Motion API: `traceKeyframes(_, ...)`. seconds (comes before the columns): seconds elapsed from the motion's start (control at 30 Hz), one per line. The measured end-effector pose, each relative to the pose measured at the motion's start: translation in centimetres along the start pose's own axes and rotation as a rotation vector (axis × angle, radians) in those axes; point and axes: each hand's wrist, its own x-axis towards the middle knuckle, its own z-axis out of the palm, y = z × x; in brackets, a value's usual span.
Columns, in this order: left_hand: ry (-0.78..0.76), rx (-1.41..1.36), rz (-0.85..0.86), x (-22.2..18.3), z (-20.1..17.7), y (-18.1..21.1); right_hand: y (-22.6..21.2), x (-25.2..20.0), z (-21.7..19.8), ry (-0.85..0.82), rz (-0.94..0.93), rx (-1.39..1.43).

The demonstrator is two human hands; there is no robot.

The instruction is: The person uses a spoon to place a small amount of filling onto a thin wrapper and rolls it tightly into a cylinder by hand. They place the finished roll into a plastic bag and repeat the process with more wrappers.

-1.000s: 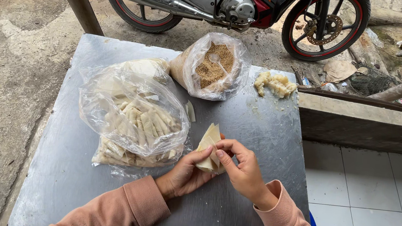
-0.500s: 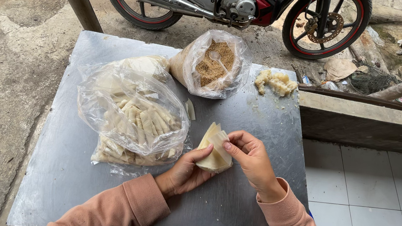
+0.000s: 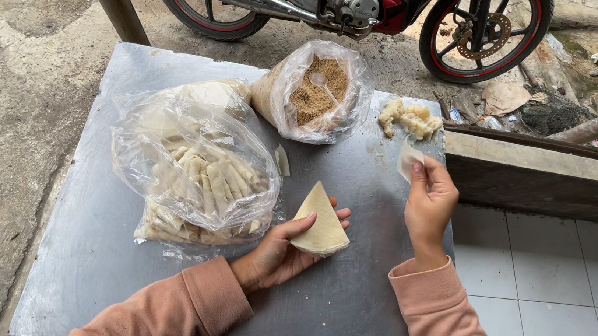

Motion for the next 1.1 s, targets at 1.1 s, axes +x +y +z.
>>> traceKeyframes(1.1, -0.077, -0.121, 0.077, 0.1, -1.2, -0.7, -6.1, -3.7, 2.1, -0.617, -0.291, -0.063)
